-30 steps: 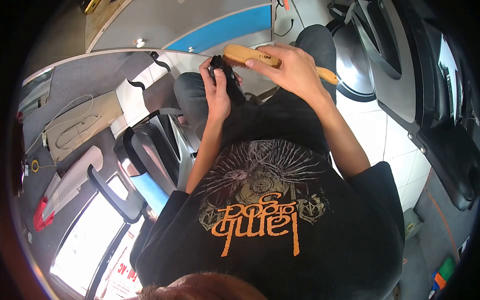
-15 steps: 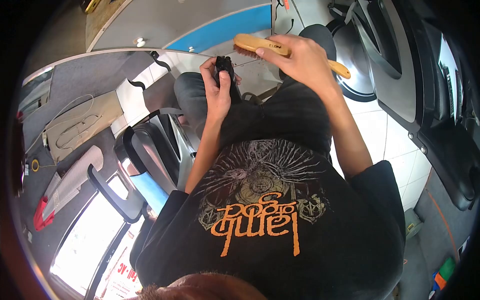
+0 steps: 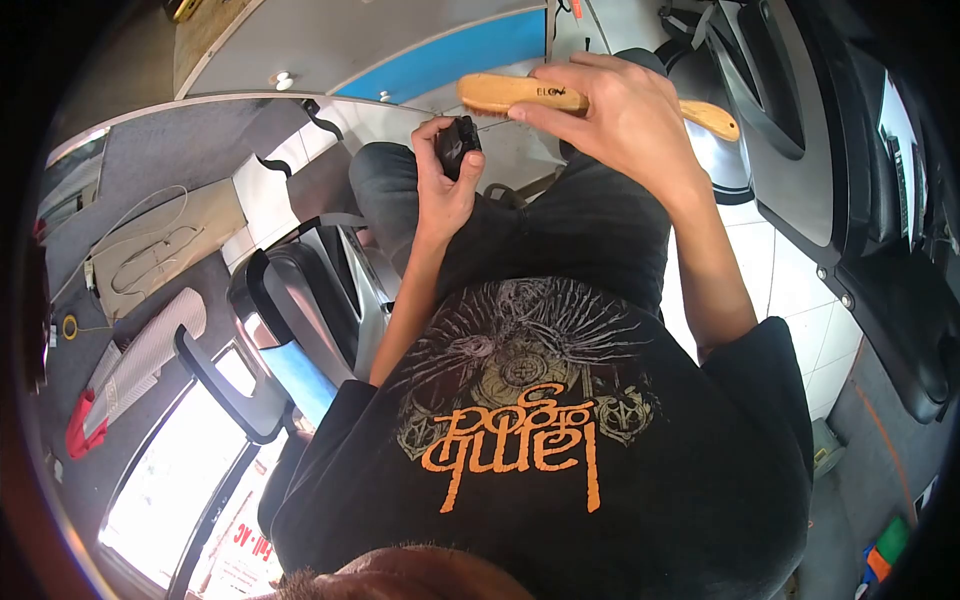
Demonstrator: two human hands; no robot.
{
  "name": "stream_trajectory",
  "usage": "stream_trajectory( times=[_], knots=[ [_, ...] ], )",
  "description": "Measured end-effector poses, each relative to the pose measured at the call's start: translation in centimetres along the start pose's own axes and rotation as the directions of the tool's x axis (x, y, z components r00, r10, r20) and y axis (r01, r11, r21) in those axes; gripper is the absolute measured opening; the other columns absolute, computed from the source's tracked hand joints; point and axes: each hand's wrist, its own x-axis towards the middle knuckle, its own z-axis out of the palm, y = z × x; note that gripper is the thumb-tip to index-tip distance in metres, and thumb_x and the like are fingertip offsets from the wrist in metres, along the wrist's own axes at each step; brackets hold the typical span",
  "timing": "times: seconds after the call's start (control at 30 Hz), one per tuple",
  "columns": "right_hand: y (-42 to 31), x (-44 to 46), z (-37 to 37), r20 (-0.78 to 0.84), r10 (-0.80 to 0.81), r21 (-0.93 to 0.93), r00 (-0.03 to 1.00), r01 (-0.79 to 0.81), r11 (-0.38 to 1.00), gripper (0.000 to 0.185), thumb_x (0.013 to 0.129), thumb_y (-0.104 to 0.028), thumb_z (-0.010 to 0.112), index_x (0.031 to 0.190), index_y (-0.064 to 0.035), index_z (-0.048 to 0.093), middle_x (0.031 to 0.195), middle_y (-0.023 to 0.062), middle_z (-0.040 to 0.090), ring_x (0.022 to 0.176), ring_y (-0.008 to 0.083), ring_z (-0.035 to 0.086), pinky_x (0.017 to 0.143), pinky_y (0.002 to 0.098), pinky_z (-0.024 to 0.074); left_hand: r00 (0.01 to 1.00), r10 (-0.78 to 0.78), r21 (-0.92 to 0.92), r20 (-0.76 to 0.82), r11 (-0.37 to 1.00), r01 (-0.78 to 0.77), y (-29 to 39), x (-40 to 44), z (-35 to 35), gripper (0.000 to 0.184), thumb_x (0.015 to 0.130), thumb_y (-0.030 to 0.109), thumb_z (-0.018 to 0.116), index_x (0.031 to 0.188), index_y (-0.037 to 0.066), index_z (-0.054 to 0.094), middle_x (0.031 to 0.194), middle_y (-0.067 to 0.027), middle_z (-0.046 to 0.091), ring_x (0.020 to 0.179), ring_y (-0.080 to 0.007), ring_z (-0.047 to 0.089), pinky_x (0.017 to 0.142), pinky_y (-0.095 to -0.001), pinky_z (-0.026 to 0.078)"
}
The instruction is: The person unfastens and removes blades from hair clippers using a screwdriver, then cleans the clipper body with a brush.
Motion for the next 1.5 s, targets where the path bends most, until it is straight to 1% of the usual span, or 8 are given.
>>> stream_trajectory(
  times=[0.4, 0.53, 0.73, 0.97, 1.17, 1.27, 1.4, 1.5],
  knots=[
    [0.5, -0.1, 0.2, 0.054, 0.073, 0.023, 0.996, -0.074, 0.997, 0.045, 0.086, -0.047, 0.085, 0.104, -0.0054, 0.082, 0.094, 0.0093, 0.076, 0.081, 0.0324, 0.073, 0.070, 0.0405, 0.0568, 0.999, -0.025, -0.032, 0.043, 0.999, 0.026, -0.1, 0.0, -0.1, 0.060, 0.099, 0.034, 0.080, 0.137, 0.003, 0.045, 0.121, -0.0113, 0.049, 0.108, -0.0217, 0.055, 0.097, -0.0350, 0.048],
    [0.0, -0.5, 0.2, 0.091, -0.094, -0.031, 0.991, 0.098, 0.995, 0.045, 0.087, -0.051, 0.082, 0.106, -0.0095, 0.083, 0.089, 0.0089, 0.075, 0.078, 0.0320, 0.074, 0.069, 0.0432, 0.0564, 0.998, -0.007, -0.045, 0.058, 0.999, 0.009, -0.6, 0.2, 0.3, 0.059, 0.099, 0.033, 0.080, 0.137, 0.003, 0.045, 0.121, -0.0112, 0.048, 0.108, -0.0219, 0.055, 0.098, -0.0350, 0.048],
    [1.2, -0.3, 1.3, -0.039, -0.031, -0.142, 0.999, 0.026, 0.989, 0.046, 0.088, -0.051, 0.081, 0.104, -0.0084, 0.082, 0.089, 0.0098, 0.075, 0.079, 0.0321, 0.074, 0.070, 0.0432, 0.0562, 0.995, -0.049, -0.040, 0.089, 0.998, 0.052, -0.6, 0.0, 0.5, 0.064, 0.100, 0.035, 0.079, 0.139, 0.002, 0.041, 0.121, -0.0105, 0.054, 0.111, -0.0199, 0.056, 0.102, -0.0344, 0.046],
    [1.2, -0.4, 1.0, 0.086, -0.012, -0.059, 0.996, 0.017, 0.998, 0.047, 0.088, -0.053, 0.081, 0.106, -0.0090, 0.083, 0.091, 0.0099, 0.077, 0.079, 0.0317, 0.074, 0.071, 0.0421, 0.0566, 0.997, 0.024, -0.113, 0.074, 0.994, -0.015, 0.5, 0.2, 0.9, 0.071, 0.100, 0.033, 0.079, 0.143, -0.001, 0.035, 0.127, -0.0163, 0.053, 0.116, -0.0238, 0.057, 0.108, -0.0366, 0.045],
    [2.0, -0.2, 1.2, 0.101, 0.046, 0.083, 0.994, -0.054, 0.995, 0.047, 0.089, -0.052, 0.081, 0.108, -0.0094, 0.083, 0.091, 0.0113, 0.078, 0.079, 0.0322, 0.074, 0.072, 0.0410, 0.0563, 0.992, -0.062, -0.205, 0.109, 0.975, 0.084, 1.1, -0.1, 0.0, 0.077, 0.105, 0.054, 0.065, 0.149, 0.002, 0.031, 0.131, -0.0187, 0.055, 0.099, -0.0197, 0.064, 0.083, -0.0336, 0.054],
    [1.6, -0.4, 1.6, 0.102, -0.030, 0.175, 0.994, 0.012, 0.984, 0.047, 0.089, -0.053, 0.081, 0.108, -0.0100, 0.083, 0.094, 0.0116, 0.078, 0.079, 0.0320, 0.074, 0.071, 0.0404, 0.0562, 0.985, -0.096, -0.362, 0.141, 0.921, 0.141, 1.8, 0.1, -0.1, 0.072, 0.106, 0.049, 0.064, 0.149, 0.003, 0.029, 0.125, -0.0162, 0.054, 0.106, -0.0200, 0.060, 0.079, -0.0320, 0.056],
    [2.8, -0.3, 2.0, 0.038, -0.025, -0.040, 0.999, 0.026, 0.999, 0.049, 0.087, -0.052, 0.082, 0.109, -0.0083, 0.083, 0.092, 0.0105, 0.077, 0.078, 0.0316, 0.073, 0.073, 0.0405, 0.0566, 0.974, -0.117, -0.379, 0.193, 0.907, 0.184, 1.5, 0.0, -0.6, 0.072, 0.107, 0.053, 0.060, 0.151, 0.005, 0.028, 0.120, -0.0185, 0.059, 0.088, -0.0201, 0.064, 0.075, -0.0314, 0.055],
    [2.2, -0.4, 1.1, 0.108, 0.095, 0.223, 0.990, -0.117, 0.968, 0.049, 0.086, -0.051, 0.083, 0.110, -0.0079, 0.083, 0.093, 0.0095, 0.077, 0.078, 0.0319, 0.073, 0.073, 0.0407, 0.0566, 0.978, -0.115, -0.361, 0.172, 0.917, 0.171, 1.8, -0.1, -0.4, 0.077, 0.107, 0.061, 0.056, 0.152, 0.006, 0.029, 0.117, -0.0221, 0.064, 0.079, -0.0217, 0.067, 0.070, -0.0325, 0.055]
  ],
)
